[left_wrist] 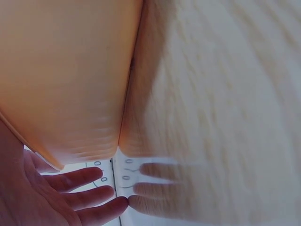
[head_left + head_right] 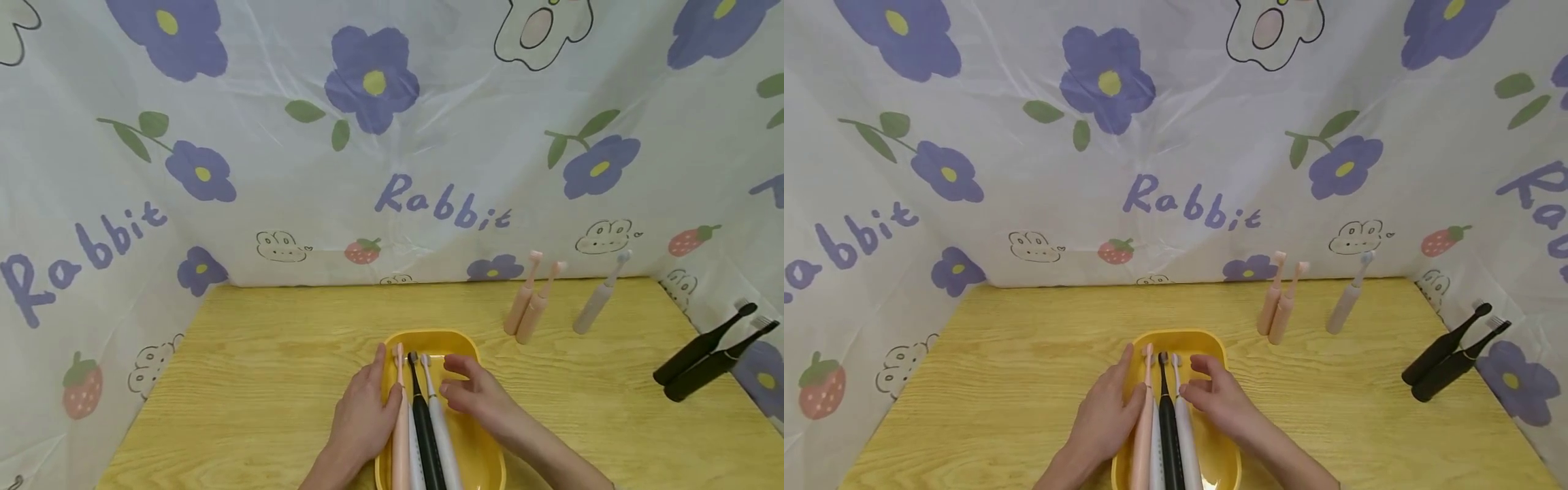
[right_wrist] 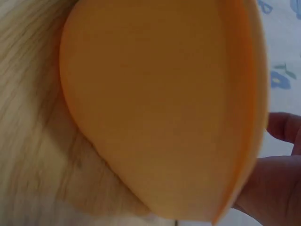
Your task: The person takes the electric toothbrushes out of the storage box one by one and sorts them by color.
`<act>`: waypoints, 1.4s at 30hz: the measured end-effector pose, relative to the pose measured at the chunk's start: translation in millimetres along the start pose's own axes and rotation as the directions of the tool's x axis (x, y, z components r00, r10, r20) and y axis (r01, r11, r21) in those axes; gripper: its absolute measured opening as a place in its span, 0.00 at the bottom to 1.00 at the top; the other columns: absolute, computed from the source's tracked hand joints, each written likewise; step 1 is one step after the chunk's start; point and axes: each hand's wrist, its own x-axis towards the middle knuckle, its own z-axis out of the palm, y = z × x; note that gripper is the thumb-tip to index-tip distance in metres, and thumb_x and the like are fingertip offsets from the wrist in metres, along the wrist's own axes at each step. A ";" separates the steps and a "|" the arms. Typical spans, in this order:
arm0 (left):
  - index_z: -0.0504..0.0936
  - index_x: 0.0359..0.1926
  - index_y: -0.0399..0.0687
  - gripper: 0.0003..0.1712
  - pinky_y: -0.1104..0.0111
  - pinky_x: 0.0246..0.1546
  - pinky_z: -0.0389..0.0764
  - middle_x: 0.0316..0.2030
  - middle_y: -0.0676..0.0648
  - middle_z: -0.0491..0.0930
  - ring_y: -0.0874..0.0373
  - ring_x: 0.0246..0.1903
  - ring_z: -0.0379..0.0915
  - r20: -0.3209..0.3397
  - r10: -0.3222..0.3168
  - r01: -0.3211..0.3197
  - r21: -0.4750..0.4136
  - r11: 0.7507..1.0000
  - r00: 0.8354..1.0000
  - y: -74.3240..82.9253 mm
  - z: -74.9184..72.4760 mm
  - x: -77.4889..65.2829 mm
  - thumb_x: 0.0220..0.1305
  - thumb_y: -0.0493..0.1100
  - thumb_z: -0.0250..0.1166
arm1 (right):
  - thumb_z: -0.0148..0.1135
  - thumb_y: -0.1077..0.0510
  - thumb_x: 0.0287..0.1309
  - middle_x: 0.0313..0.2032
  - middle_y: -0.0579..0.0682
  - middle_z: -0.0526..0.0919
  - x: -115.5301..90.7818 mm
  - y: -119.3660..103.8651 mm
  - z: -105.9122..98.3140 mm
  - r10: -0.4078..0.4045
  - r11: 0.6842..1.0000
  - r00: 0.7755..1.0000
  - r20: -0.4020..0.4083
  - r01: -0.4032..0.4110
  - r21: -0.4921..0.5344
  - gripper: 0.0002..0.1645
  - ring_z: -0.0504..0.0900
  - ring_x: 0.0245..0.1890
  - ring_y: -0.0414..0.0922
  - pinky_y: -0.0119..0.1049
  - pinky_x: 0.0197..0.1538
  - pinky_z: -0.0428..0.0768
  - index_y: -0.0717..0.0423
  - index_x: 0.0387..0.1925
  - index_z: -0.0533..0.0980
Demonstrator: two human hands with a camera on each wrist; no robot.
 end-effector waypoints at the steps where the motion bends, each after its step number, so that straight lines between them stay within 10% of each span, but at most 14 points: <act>1: 0.58 0.80 0.43 0.40 0.44 0.56 0.78 0.62 0.32 0.75 0.39 0.60 0.74 0.003 -0.003 0.003 0.001 1.000 1.000 0.0 0.0 -0.3 0.74 0.50 0.60 | 0.58 0.57 0.70 0.72 0.74 0.57 1.5 1.8 3.3 0.005 1.000 1.000 -0.015 -0.005 -0.006 0.42 0.64 0.69 0.69 0.56 0.63 0.76 0.76 0.74 0.52; 12: 0.59 0.79 0.43 0.40 0.45 0.56 0.78 0.61 0.33 0.76 0.40 0.60 0.74 -0.001 0.004 -0.004 0.005 1.000 1.000 1.5 -1.9 0.3 0.73 0.50 0.60 | 0.54 0.58 0.71 0.74 0.75 0.50 20.6 2.9 8.3 0.216 0.915 0.975 -0.043 -0.188 0.357 0.41 0.50 0.75 0.69 0.69 0.68 0.62 0.71 0.75 0.49; 24: 0.59 0.79 0.43 0.39 0.44 0.55 0.79 0.61 0.33 0.76 0.40 0.59 0.74 -0.003 -0.001 0.001 0.012 1.000 1.000 1.8 -1.3 0.9 0.73 0.50 0.61 | 0.55 0.59 0.69 0.57 0.63 0.75 26.9 14.7 18.0 0.203 0.923 0.978 -0.044 -0.176 0.342 0.32 0.77 0.56 0.53 0.47 0.60 0.72 0.70 0.66 0.57; 33: 0.59 0.80 0.44 0.39 0.44 0.55 0.78 0.61 0.33 0.75 0.39 0.60 0.74 0.006 0.005 -0.005 -0.001 1.000 1.000 3.0 -1.5 -1.2 0.74 0.51 0.60 | 0.57 0.60 0.67 0.51 0.59 0.82 27.5 14.4 17.7 0.218 0.922 0.975 -0.036 -0.194 0.335 0.45 0.81 0.48 0.47 0.41 0.54 0.75 0.74 0.73 0.45; 42: 0.59 0.79 0.43 0.39 0.43 0.54 0.79 0.62 0.33 0.75 0.38 0.60 0.74 -0.002 0.013 -0.013 -0.020 1.000 1.000 1.8 -1.7 -1.9 0.74 0.50 0.60 | 0.53 0.59 0.69 0.42 0.51 0.87 25.3 10.2 14.2 0.204 0.912 0.972 0.113 -0.231 0.339 0.37 0.84 0.40 0.43 0.35 0.45 0.76 0.73 0.70 0.49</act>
